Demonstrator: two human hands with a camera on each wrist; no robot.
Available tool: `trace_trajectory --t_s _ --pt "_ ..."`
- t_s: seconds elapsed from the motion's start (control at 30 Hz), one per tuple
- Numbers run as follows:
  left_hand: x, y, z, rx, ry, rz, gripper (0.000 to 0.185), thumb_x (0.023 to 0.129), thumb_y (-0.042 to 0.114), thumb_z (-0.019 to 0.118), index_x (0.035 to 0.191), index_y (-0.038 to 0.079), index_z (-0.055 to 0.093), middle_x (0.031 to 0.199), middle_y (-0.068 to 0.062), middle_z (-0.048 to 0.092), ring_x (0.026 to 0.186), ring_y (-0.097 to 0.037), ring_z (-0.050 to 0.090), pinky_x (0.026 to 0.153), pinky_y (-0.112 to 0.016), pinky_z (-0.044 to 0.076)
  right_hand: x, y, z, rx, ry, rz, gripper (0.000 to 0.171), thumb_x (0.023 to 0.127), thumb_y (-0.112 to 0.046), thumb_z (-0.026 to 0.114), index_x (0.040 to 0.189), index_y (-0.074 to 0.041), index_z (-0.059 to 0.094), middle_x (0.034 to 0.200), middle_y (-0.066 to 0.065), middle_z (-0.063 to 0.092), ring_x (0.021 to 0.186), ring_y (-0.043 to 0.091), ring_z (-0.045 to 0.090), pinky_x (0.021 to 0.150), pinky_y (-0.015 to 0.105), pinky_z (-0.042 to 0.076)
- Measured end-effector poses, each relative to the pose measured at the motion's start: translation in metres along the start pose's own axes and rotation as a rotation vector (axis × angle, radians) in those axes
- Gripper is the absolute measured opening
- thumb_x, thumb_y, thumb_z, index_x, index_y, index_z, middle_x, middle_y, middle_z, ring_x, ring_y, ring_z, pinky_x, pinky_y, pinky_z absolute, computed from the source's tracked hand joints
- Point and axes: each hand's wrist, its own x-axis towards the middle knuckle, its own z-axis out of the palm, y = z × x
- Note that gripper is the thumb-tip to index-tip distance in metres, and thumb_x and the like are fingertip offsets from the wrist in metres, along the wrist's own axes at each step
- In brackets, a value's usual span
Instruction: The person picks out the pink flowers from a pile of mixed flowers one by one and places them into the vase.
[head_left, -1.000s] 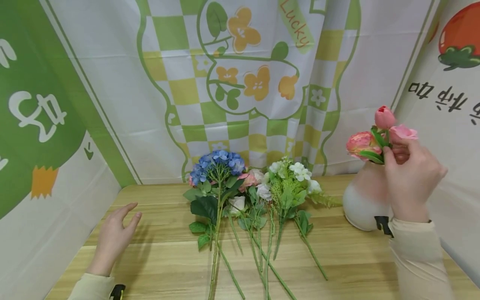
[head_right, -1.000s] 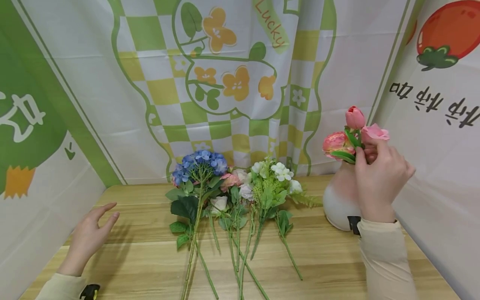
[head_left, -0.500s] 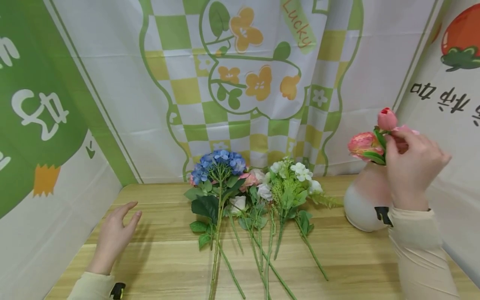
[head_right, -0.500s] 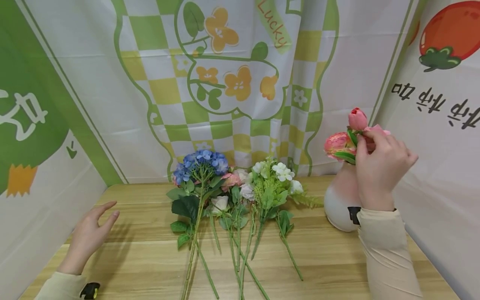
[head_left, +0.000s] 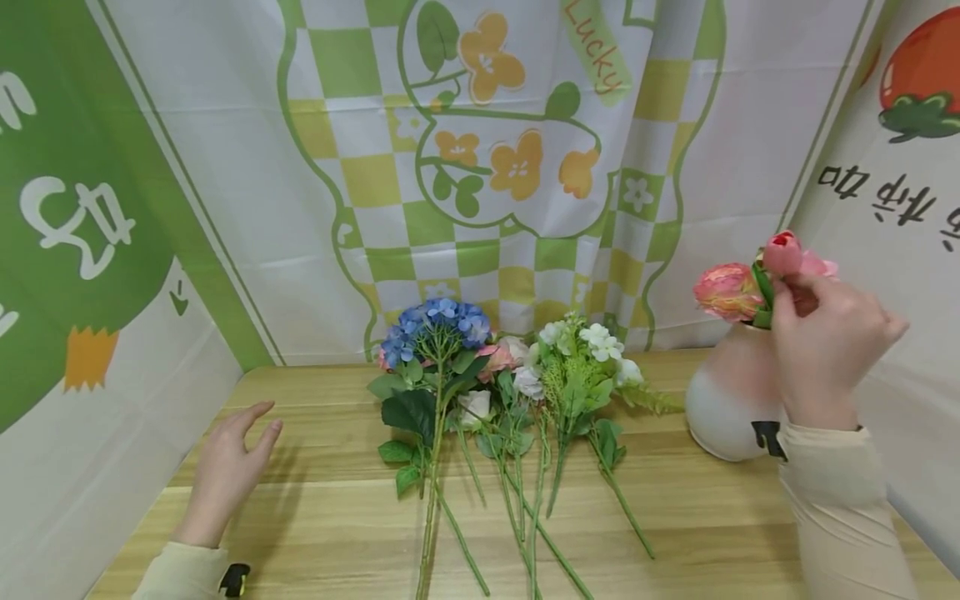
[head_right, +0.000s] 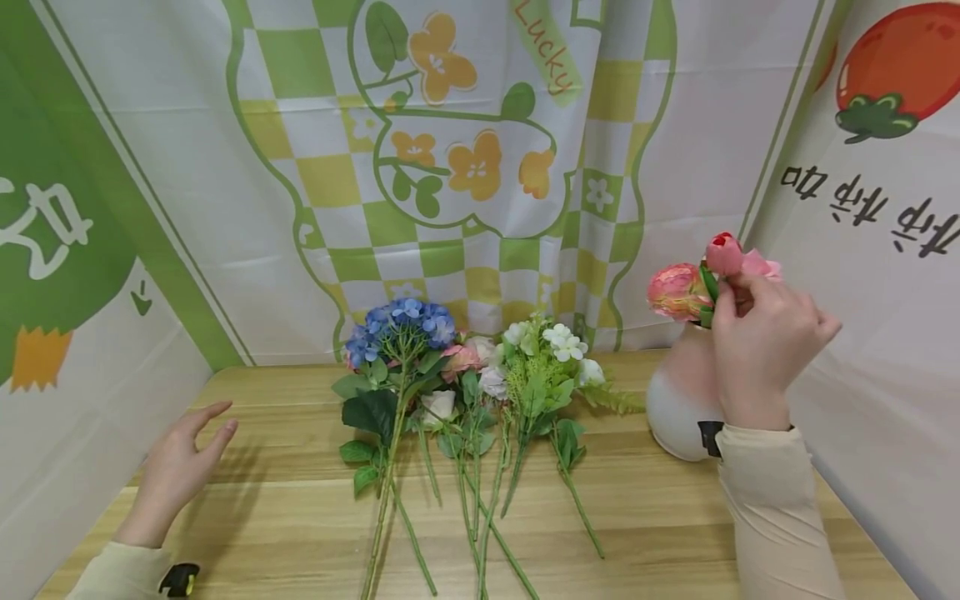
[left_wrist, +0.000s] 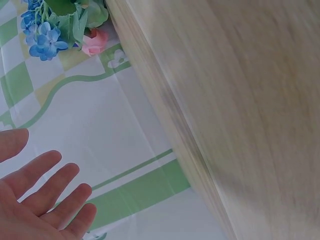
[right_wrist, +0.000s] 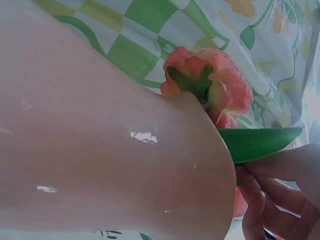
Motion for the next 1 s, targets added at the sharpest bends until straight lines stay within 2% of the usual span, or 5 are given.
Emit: trace_trajectory --t_s 0.13,0.43,0.6,0.9,1.0 --pt "0.000 0.000 0.000 0.000 -0.003 -0.001 0.046 0.098 0.027 0.051 0.131 -0.005 0.051 0.129 -0.033 0.050 0.115 -0.054 0.043 0.091 -0.066 0.033 -0.003 0.003 0.000 -0.001 -0.019 0.021 0.033 0.090 -0.027 0.063 0.090 0.004 0.073 0.083 0.024 0.069 0.079 0.040 0.054 0.090 0.053 0.023" --pt "0.000 0.002 -0.001 -0.001 -0.010 -0.004 0.046 0.098 0.028 0.051 0.131 -0.004 0.050 0.129 -0.034 0.049 0.114 -0.054 0.043 0.091 -0.066 0.034 -0.009 0.006 -0.002 -0.006 -0.002 0.020 0.037 0.088 -0.032 0.065 0.082 0.003 0.073 0.083 0.024 0.068 0.084 0.046 0.050 0.082 0.053 0.024" --pt "0.000 0.003 -0.001 -0.001 -0.013 0.000 0.046 0.098 0.027 0.051 0.131 -0.005 0.050 0.129 -0.034 0.049 0.114 -0.055 0.043 0.091 -0.066 0.034 -0.011 0.006 -0.003 -0.002 -0.024 0.052 0.036 0.088 -0.030 0.065 0.080 0.005 0.071 0.082 0.025 0.067 0.086 0.044 0.051 0.084 0.053 0.024" --pt "0.006 0.014 0.002 -0.012 -0.010 0.037 0.045 0.098 0.027 0.052 0.130 -0.004 0.051 0.130 -0.031 0.051 0.116 -0.052 0.044 0.093 -0.065 0.034 -0.014 0.002 -0.005 0.030 -0.013 0.061 0.029 0.087 -0.026 0.066 0.089 0.002 0.072 0.081 0.022 0.069 0.076 0.030 0.055 0.086 0.052 0.026" --pt "0.011 0.024 0.003 -0.019 -0.014 0.046 0.044 0.098 0.027 0.053 0.130 -0.003 0.052 0.130 -0.030 0.052 0.117 -0.051 0.045 0.093 -0.064 0.035 -0.017 -0.002 -0.004 0.055 0.008 0.094 0.027 0.087 -0.025 0.066 0.090 0.002 0.069 0.081 0.020 0.069 0.070 0.004 0.051 0.088 0.049 0.028"
